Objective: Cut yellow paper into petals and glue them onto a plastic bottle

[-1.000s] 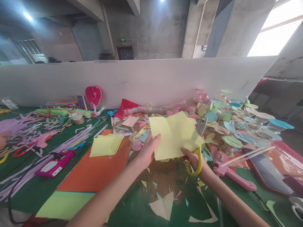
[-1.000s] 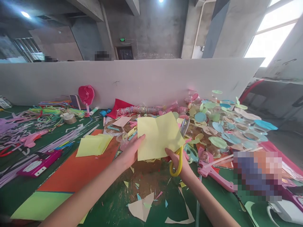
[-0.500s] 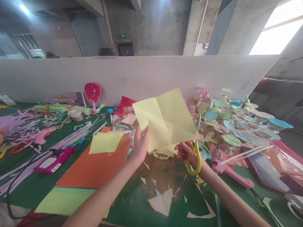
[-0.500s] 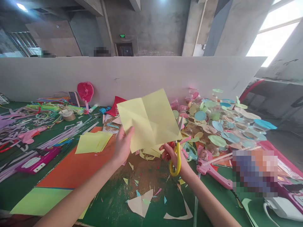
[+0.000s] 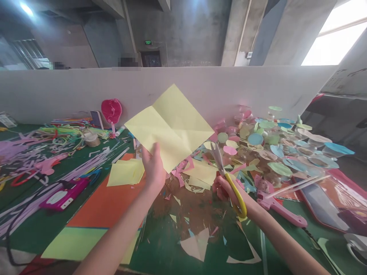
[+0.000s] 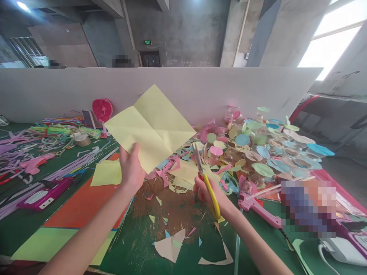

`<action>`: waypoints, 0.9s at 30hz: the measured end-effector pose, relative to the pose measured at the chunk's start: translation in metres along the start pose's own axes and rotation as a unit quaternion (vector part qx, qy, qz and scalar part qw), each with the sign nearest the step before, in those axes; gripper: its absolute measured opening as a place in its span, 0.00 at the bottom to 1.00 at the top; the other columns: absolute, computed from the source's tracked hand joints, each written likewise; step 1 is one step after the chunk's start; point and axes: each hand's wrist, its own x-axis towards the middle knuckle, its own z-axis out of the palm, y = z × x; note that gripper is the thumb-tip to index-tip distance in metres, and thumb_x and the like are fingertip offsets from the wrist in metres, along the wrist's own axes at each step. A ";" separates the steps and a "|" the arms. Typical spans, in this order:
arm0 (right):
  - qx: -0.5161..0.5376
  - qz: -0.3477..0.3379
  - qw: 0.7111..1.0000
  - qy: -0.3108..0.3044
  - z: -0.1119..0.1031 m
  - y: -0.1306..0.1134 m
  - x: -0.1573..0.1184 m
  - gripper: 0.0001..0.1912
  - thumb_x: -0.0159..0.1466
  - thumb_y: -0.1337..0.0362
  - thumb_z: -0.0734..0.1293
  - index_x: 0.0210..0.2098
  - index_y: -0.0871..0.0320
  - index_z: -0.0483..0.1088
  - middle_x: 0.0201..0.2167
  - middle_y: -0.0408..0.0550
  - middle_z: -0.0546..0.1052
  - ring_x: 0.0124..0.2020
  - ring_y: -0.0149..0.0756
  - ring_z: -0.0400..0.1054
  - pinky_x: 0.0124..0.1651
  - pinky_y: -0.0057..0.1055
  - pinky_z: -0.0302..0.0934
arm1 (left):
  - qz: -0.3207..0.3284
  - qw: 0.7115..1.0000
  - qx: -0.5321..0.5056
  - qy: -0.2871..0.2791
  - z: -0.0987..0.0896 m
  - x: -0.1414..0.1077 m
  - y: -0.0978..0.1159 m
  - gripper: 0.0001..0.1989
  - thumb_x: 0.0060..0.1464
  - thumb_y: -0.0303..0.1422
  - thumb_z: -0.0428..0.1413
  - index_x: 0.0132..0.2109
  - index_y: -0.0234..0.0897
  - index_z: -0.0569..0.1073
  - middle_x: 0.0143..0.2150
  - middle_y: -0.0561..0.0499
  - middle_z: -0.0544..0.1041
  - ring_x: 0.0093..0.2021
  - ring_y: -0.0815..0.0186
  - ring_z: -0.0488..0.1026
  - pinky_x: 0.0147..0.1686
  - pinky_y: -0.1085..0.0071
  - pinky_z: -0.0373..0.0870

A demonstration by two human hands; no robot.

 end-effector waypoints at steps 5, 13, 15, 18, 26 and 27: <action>-0.090 0.016 0.995 -0.028 -0.001 -0.017 -0.007 0.30 0.58 0.34 0.63 0.25 0.57 0.63 0.20 0.41 0.66 0.22 0.30 0.57 0.25 0.28 0.52 | 0.023 1.000 -0.011 -0.008 0.002 -0.004 0.007 0.25 0.60 0.40 0.56 0.63 0.53 0.63 0.67 0.52 0.66 0.61 0.61 0.70 0.55 0.66 0.72; -0.092 0.028 0.993 -0.070 -0.003 -0.010 -0.006 0.26 0.60 0.39 0.65 0.32 0.58 0.64 0.27 0.43 0.69 0.26 0.31 0.59 0.29 0.29 0.54 | -0.014 0.999 -0.038 -0.021 0.008 -0.019 0.003 0.24 0.59 0.39 0.58 0.62 0.52 0.66 0.63 0.50 0.72 0.58 0.62 0.73 0.53 0.68 0.74; -0.097 0.030 0.992 -0.069 -0.003 -0.011 -0.005 0.26 0.61 0.38 0.63 0.31 0.57 0.64 0.26 0.43 0.69 0.25 0.31 0.59 0.28 0.30 0.54 | -0.017 0.999 -0.036 -0.029 0.010 -0.023 0.002 0.23 0.59 0.38 0.58 0.61 0.51 0.67 0.59 0.50 0.75 0.58 0.62 0.73 0.54 0.67 0.73; -0.095 0.041 0.992 -0.067 -0.003 -0.016 -0.005 0.29 0.59 0.35 0.62 0.29 0.57 0.63 0.24 0.43 0.68 0.24 0.31 0.58 0.28 0.30 0.54 | -0.027 0.997 -0.043 -0.049 0.012 -0.029 0.000 0.23 0.59 0.38 0.58 0.61 0.51 0.66 0.56 0.50 0.77 0.60 0.60 0.71 0.55 0.65 0.74; -0.108 0.060 0.991 -0.056 -0.001 -0.027 -0.005 0.31 0.55 0.32 0.61 0.27 0.56 0.63 0.22 0.42 0.68 0.23 0.32 0.60 0.27 0.31 0.56 | -0.065 0.994 -0.066 -0.060 0.014 -0.035 -0.005 0.25 0.59 0.39 0.58 0.62 0.53 0.64 0.58 0.50 0.76 0.61 0.58 0.70 0.52 0.65 0.75; -0.110 0.060 0.991 -0.055 -0.001 -0.027 -0.005 0.31 0.55 0.31 0.61 0.27 0.56 0.63 0.22 0.42 0.68 0.23 0.32 0.60 0.27 0.31 0.56 | -0.068 0.993 -0.068 -0.062 0.014 -0.036 -0.006 0.25 0.59 0.39 0.58 0.62 0.52 0.64 0.59 0.50 0.75 0.61 0.58 0.70 0.52 0.65 0.76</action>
